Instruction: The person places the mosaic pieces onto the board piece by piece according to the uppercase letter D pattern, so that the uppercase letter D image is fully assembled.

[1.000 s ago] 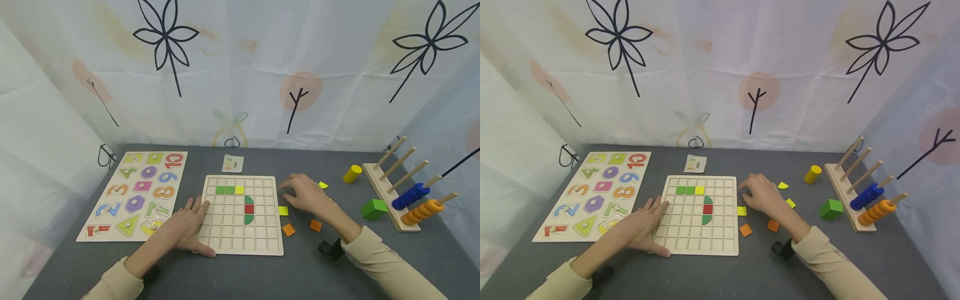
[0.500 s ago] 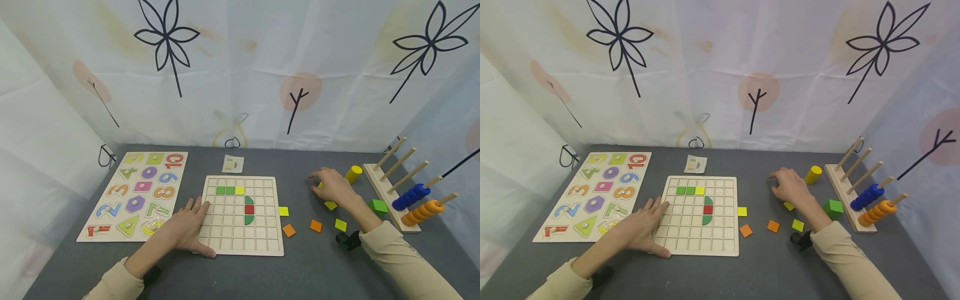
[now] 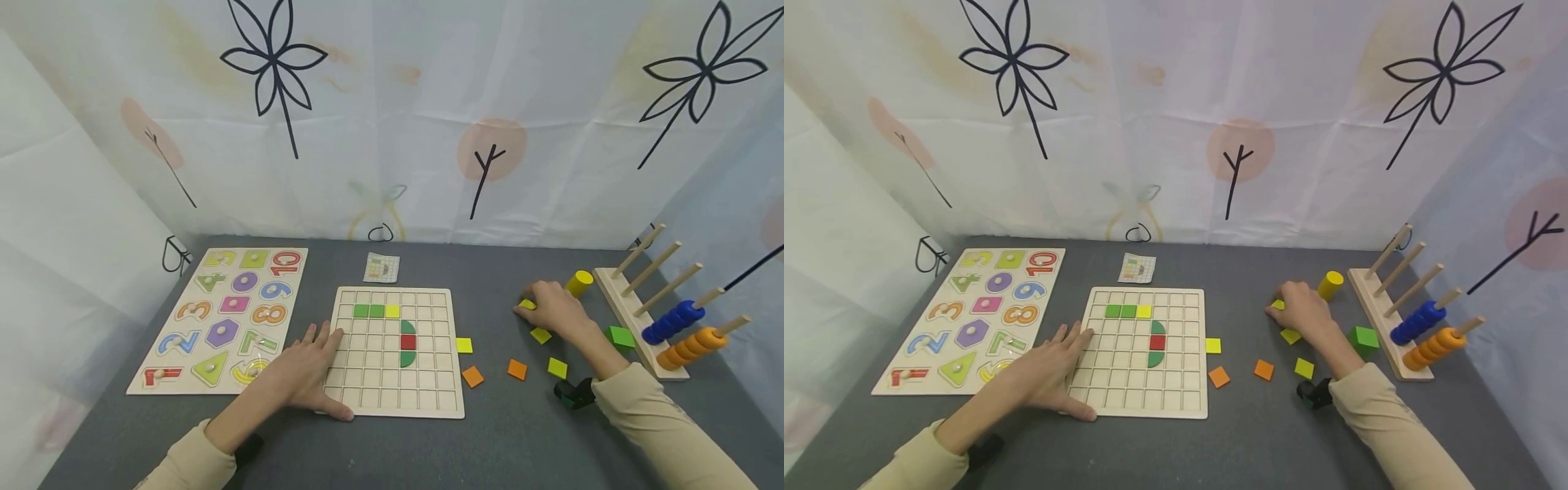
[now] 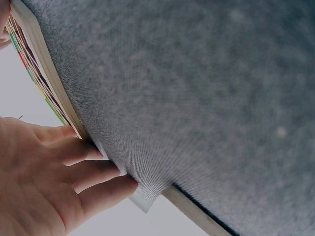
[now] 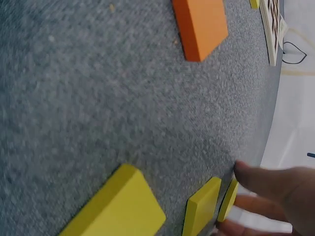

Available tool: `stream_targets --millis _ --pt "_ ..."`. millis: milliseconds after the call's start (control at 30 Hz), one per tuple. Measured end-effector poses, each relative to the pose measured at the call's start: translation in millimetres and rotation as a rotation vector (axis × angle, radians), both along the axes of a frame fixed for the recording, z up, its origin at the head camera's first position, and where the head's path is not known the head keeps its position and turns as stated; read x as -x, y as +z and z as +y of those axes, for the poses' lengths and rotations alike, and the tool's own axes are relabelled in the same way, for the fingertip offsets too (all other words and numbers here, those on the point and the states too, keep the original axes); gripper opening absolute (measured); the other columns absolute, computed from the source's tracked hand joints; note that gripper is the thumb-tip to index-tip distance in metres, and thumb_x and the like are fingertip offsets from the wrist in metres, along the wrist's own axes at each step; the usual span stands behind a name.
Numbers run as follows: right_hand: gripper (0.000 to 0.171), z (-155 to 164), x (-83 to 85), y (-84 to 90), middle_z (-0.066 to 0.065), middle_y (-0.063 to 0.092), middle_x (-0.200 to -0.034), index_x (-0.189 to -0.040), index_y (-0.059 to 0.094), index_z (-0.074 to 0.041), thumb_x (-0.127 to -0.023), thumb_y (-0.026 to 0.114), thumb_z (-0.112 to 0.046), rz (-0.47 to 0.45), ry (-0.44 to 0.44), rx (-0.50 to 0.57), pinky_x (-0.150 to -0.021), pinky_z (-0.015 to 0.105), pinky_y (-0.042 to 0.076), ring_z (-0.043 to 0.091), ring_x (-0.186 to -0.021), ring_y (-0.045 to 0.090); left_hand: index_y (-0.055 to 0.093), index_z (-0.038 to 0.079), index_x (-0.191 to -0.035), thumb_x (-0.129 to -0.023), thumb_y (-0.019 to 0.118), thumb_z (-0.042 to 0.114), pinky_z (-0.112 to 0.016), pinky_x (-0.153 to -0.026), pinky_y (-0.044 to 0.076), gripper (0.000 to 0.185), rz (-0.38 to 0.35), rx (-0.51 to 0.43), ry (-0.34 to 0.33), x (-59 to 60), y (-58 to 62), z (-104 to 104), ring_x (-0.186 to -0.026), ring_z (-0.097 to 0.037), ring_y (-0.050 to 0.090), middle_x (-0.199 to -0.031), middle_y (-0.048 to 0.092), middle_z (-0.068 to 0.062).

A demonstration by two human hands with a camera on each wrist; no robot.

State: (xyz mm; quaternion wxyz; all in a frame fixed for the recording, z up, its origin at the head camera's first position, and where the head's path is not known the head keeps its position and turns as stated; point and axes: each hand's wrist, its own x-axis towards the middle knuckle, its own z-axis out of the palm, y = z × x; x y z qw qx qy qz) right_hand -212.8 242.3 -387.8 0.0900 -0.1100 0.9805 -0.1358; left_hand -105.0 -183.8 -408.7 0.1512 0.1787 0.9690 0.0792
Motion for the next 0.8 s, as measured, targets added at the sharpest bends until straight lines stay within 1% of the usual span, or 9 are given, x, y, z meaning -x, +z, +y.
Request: stream_targets --millis 133,233,333,433,533,700,800 --pt "0.041 -2.0 -1.9 -0.7 0.032 0.069 -0.116 -0.12 0.069 0.01 -0.096 0.07 -0.024 -0.001 -0.08 -0.016 -0.054 0.035 0.053 0.024 -0.069 0.066 0.03 -0.004 -0.156 -0.057 0.08 0.082 -0.069 -0.112 0.04 0.14 -0.003 -0.001 0.002 0.0 0.0 0.2 -0.147 -0.059 0.032 -0.16 0.031 -0.037" --pt "0.041 -3.1 -2.8 -1.0 0.032 0.07 -0.111 -0.118 0.069 0.011 -0.097 0.07 -0.025 -0.008 -0.112 -0.009 -0.052 0.034 0.052 0.022 -0.065 0.064 0.03 -0.004 -0.157 -0.057 0.08 0.082 -0.068 -0.112 0.04 0.141 -0.006 0.002 0.004 -0.2 0.4 0.4 -0.147 -0.059 0.032 -0.16 0.031 -0.037" --pt "0.039 -4.4 -3.2 -2.4 0.033 0.07 -0.112 -0.117 0.069 0.012 -0.097 0.069 -0.022 -0.002 -0.102 0.017 -0.051 0.033 0.052 0.021 -0.063 0.065 0.03 -0.005 -0.156 -0.057 0.08 0.082 -0.069 -0.112 0.04 0.141 -0.003 -0.002 -0.001 -0.7 1.1 0.0 -0.146 -0.059 0.033 -0.16 0.031 -0.037" --pt "0.038 -6.9 -3.9 -4.0 0.034 0.07 -0.115 -0.118 0.068 0.013 -0.096 0.069 -0.018 0.017 -0.075 0.028 -0.054 0.036 0.055 0.027 -0.069 0.069 0.03 -0.005 -0.156 -0.057 0.08 0.082 -0.069 -0.111 0.04 0.141 0.002 -0.005 -0.007 -1.2 2.1 -0.1 -0.146 -0.06 0.033 -0.159 0.032 -0.038" --pt "0.036 -9.8 -3.9 -5.2 0.035 0.069 -0.117 -0.116 0.069 0.013 -0.095 0.07 -0.016 0.036 -0.053 0.029 -0.06 0.04 0.059 0.033 -0.077 0.072 0.03 -0.005 -0.156 -0.057 0.079 0.083 -0.069 -0.111 0.04 0.141 0.004 -0.003 -0.008 -1.4 2.2 -0.1 -0.146 -0.06 0.033 -0.159 0.031 -0.038" --pt "0.035 -13.6 -4.4 -5.7 0.034 0.07 -0.116 -0.115 0.07 0.014 -0.094 0.07 -0.014 0.044 -0.025 0.039 -0.066 0.043 0.061 0.035 -0.082 0.073 0.03 -0.005 -0.156 -0.057 0.079 0.084 -0.069 -0.111 0.041 0.142 0.001 0.0 -0.008 -1.5 1.6 0.0 -0.146 -0.06 0.033 -0.159 0.031 -0.038" --pt "0.035 -16.6 -5.9 -5.3 0.034 0.07 -0.117 -0.116 0.07 0.013 -0.094 0.07 -0.013 0.054 -0.009 0.051 -0.066 0.043 0.061 0.037 -0.086 0.073 0.03 -0.005 -0.156 -0.056 0.079 0.084 -0.069 -0.111 0.041 0.142 0.002 -0.001 -0.008 -1.5 1.2 -0.3 -0.146 -0.06 0.034 -0.159 0.032 -0.038"
